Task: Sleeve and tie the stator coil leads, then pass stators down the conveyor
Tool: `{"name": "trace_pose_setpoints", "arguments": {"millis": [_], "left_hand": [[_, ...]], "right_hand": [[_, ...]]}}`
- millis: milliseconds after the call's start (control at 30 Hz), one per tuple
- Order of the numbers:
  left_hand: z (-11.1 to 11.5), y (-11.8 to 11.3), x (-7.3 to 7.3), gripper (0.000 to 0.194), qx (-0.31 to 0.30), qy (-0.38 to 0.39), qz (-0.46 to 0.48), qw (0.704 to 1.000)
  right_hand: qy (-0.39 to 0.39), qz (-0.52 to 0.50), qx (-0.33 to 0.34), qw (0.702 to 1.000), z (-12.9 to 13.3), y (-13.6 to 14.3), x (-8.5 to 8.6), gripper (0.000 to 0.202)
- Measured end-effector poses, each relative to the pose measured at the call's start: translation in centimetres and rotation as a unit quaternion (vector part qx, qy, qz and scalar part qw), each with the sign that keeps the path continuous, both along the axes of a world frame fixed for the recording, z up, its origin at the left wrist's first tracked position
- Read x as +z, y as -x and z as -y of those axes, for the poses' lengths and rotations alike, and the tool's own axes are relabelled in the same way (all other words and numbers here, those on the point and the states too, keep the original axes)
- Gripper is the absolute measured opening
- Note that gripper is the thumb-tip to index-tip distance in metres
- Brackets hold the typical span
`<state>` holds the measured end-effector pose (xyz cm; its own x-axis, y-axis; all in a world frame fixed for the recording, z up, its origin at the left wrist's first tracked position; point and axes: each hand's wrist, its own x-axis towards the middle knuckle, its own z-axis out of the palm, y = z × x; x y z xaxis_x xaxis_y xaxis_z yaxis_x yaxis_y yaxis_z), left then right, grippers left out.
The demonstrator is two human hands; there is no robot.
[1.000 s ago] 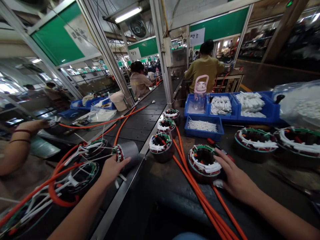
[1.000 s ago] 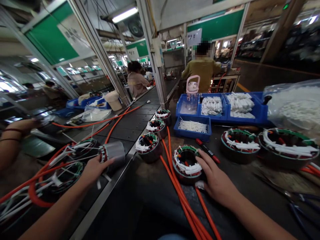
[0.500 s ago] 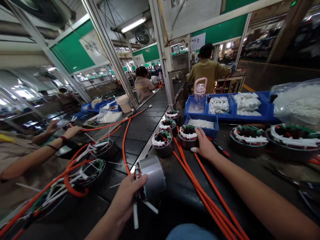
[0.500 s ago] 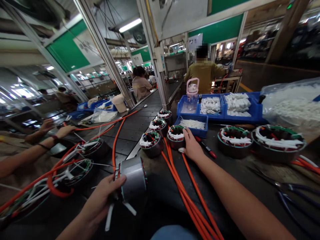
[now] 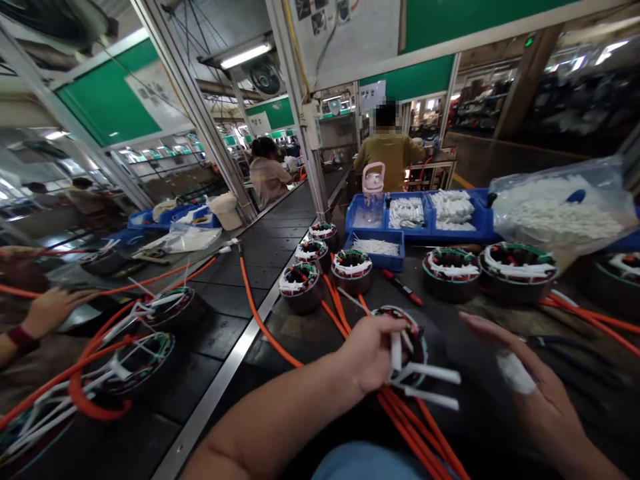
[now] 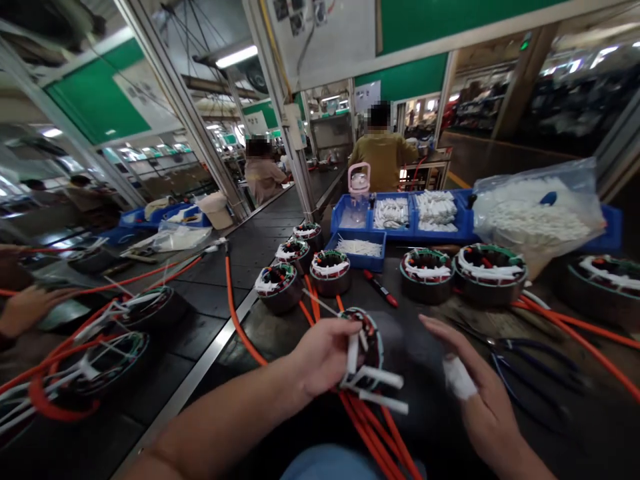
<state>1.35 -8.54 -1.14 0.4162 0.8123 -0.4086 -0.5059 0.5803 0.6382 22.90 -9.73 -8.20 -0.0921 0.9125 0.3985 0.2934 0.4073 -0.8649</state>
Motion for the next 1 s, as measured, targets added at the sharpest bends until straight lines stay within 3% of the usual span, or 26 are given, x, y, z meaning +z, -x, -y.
{"name": "trace_pose_setpoints", "arguments": {"millis": [100,200,267,300,367,433,500,567,667,767,867,900,933,1000], "left_hand": [[-2.5,-1.2,0.2,0.019,-0.074,-0.049,0.018,0.996],[-2.9,1.1,0.6,0.037,-0.111,-0.194,-0.113,0.968],[-2.1,4.2,0.3,0.036,-0.115,-0.296,-0.260,0.912],[-1.4,6.0,0.0,0.031,-0.119,-0.332,-0.352,0.867],[0.3,9.3,-1.0,0.029,-0.167,-0.353,-0.486,0.782],[2.2,11.3,-2.0,0.028,-0.250,-0.337,-0.526,0.740],[3.9,11.5,-3.2,0.031,-0.353,-0.296,-0.472,0.752],[4.9,10.2,-4.5,0.039,-0.435,-0.242,-0.355,0.791],[5.1,7.0,-6.9,0.049,-0.444,-0.193,-0.221,0.847],[5.0,4.7,-8.5,0.050,-0.399,-0.176,-0.167,0.884],[5.5,3.2,-8.5,0.048,-0.359,-0.139,-0.090,0.918],[5.9,2.5,-8.4,0.046,-0.344,-0.124,-0.064,0.929],[6.2,1.6,-8.1,0.045,-0.326,-0.110,-0.039,0.938],[6.9,-1.2,-7.7,0.042,-0.291,-0.091,-0.004,0.952]], "right_hand": [[0.081,-0.131,-0.009,0.988,0.3,0.9,-0.8,0.048],[0.160,-0.281,-0.056,0.944,-1.4,1.4,-1.6,0.047],[0.180,-0.320,-0.067,0.928,-2.3,1.5,-1.8,0.046],[0.180,-0.329,-0.073,0.924,-2.7,1.7,-1.8,0.046],[0.157,-0.342,-0.099,0.921,-3.5,2.3,-1.6,0.044],[0.130,-0.346,-0.115,0.922,-4.7,3.2,-1.4,0.042],[0.119,-0.336,-0.113,0.927,-6.6,3.9,-1.2,0.041],[0.129,-0.328,-0.100,0.931,-8.7,4.0,-1.1,0.041],[0.131,-0.340,-0.120,0.924,-10.2,2.5,-1.1,0.042],[0.074,-0.366,-0.198,0.906,-7.3,-0.4,-1.4,0.037],[0.050,-0.352,-0.231,0.906,-0.3,-2.3,-2.3,0.025],[0.092,-0.325,-0.189,0.922,2.3,-2.3,-2.6,0.020],[0.173,-0.267,-0.089,0.944,4.8,-2.0,-2.9,0.015],[0.300,-0.162,0.116,0.933,8.7,-0.2,-3.3,0.019]]}}
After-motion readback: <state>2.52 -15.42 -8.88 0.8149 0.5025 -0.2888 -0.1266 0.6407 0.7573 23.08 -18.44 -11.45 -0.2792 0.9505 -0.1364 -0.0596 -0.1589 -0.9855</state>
